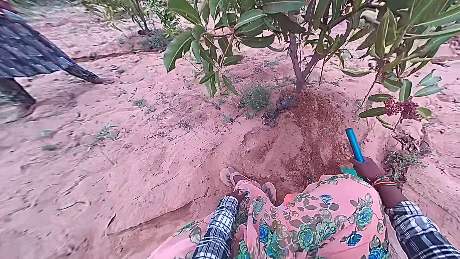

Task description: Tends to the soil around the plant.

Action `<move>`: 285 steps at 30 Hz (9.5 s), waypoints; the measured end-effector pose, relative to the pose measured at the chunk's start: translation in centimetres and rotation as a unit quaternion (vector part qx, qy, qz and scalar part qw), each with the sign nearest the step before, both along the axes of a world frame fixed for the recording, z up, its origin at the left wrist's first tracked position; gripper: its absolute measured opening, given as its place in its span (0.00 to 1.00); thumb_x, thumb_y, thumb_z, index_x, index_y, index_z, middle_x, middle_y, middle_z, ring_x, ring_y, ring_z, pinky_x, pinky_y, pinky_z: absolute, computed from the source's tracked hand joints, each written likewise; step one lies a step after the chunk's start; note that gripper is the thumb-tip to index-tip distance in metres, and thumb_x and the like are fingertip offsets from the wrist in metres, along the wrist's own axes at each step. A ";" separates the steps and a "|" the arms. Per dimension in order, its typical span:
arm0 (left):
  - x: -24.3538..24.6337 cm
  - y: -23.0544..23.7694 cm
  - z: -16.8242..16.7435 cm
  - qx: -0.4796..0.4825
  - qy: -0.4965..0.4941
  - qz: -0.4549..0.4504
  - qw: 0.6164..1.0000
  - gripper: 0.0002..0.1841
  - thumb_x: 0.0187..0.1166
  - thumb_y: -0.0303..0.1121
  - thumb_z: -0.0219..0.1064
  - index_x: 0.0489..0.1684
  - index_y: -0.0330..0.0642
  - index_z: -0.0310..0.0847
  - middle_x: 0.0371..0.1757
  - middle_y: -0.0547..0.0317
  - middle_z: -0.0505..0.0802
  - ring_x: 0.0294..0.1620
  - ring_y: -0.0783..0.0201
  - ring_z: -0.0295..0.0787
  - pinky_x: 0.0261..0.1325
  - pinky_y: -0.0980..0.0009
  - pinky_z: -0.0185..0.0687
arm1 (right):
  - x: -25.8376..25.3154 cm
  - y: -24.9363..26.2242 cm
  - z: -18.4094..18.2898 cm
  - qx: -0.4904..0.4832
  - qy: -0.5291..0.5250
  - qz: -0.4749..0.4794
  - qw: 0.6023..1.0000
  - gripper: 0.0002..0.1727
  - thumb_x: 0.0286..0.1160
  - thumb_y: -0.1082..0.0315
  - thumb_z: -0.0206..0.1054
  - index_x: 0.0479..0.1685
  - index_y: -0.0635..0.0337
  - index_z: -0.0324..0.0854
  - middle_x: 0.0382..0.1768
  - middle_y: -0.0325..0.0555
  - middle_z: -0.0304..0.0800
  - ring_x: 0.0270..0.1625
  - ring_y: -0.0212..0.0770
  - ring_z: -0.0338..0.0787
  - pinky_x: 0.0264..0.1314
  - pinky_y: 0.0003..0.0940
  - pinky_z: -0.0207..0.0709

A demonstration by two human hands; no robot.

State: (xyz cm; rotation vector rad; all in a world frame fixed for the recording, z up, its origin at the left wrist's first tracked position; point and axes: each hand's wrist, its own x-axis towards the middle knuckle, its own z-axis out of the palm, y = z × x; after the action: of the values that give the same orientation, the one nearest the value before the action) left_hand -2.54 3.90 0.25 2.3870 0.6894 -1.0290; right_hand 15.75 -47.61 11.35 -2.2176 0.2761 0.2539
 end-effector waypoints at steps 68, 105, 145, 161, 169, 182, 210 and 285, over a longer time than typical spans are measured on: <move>4.0 -8.8 1.4 -0.283 -0.277 0.148 0.906 0.36 0.90 0.42 0.61 0.92 0.33 0.52 0.80 0.32 0.79 0.79 0.43 0.79 0.83 0.51 0.73 | 1.1 25.3 -7.9 -0.042 0.232 0.364 0.901 0.29 0.88 0.46 0.61 0.73 0.61 0.69 0.34 0.46 0.80 0.30 0.40 0.82 0.41 0.41 0.79; 5.3 -7.5 -5.1 -0.519 -0.269 0.343 0.735 0.22 0.98 0.39 0.41 0.74 0.36 0.74 0.44 0.47 0.97 0.42 0.56 0.97 0.42 0.62 0.93 | 13.0 29.1 -10.2 -0.368 -0.014 0.199 0.908 0.57 0.56 0.34 0.80 0.94 0.29 0.57 0.93 0.67 0.46 0.87 0.79 0.59 0.70 0.83 0.65; 5.2 -7.3 -6.5 -0.539 -0.257 0.370 0.711 0.22 0.97 0.39 0.40 0.73 0.35 0.73 0.38 0.45 0.96 0.41 0.53 0.98 0.44 0.60 0.94 | 22.4 30.7 -12.6 -0.336 -0.135 0.226 0.904 0.43 0.66 0.46 0.80 0.86 0.16 0.67 0.97 0.55 0.41 0.92 0.80 0.42 0.80 0.92 0.34; 5.6 -7.4 -6.3 -0.483 -0.281 0.316 0.767 0.24 0.98 0.43 0.42 0.79 0.40 0.74 0.59 0.45 0.93 0.54 0.54 0.94 0.49 0.55 0.92 | -0.6 27.2 -8.0 -0.241 0.179 0.618 0.726 0.33 0.88 0.54 0.62 0.88 0.60 0.66 0.76 0.70 0.79 0.78 0.70 0.79 0.80 0.71 0.65; 2.5 -7.8 -2.5 -0.372 -0.192 0.154 0.895 0.36 0.97 0.52 0.36 0.91 0.27 0.52 0.84 0.28 0.72 0.85 0.41 0.72 0.87 0.48 0.65 | -5.2 31.0 -10.6 -0.136 0.245 0.561 0.779 0.33 0.92 0.51 0.57 0.84 0.68 0.64 0.69 0.75 0.80 0.72 0.68 0.82 0.76 0.67 0.69; 2.8 -12.0 -0.2 -0.331 -0.169 0.040 0.927 0.34 0.94 0.47 0.52 0.92 0.33 0.54 0.86 0.34 0.73 0.88 0.43 0.68 0.91 0.48 0.57 | 5.6 27.5 0.2 0.305 0.090 0.018 0.948 0.18 0.93 0.52 0.56 0.43 0.58 0.69 0.13 0.33 0.65 0.09 0.30 0.69 0.15 0.27 0.75; 3.5 -11.5 -5.9 -0.203 -0.162 -0.130 0.957 0.21 0.89 0.43 0.56 0.71 0.47 0.84 0.71 0.50 0.89 0.78 0.51 0.81 0.82 0.49 0.72 | 2.4 35.3 -11.3 -0.102 0.093 0.358 0.923 0.26 0.87 0.49 0.61 0.60 0.66 0.83 0.45 0.59 0.88 0.49 0.53 0.87 0.58 0.54 0.77; 1.1 -14.3 -4.3 -0.106 -0.099 -0.173 0.974 0.24 0.93 0.47 0.49 0.74 0.45 0.83 0.70 0.48 0.90 0.75 0.51 0.85 0.82 0.46 0.70 | 8.3 18.2 -6.9 -0.179 0.235 0.159 0.942 0.30 0.83 0.51 0.66 0.68 0.72 0.78 0.64 0.66 0.84 0.64 0.56 0.85 0.68 0.57 0.75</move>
State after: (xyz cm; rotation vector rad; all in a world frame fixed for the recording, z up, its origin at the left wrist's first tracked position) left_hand -1.43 -10.44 -4.02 2.4226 0.0853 -0.9243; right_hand 24.04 -29.42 4.50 -2.5336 0.2306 0.9848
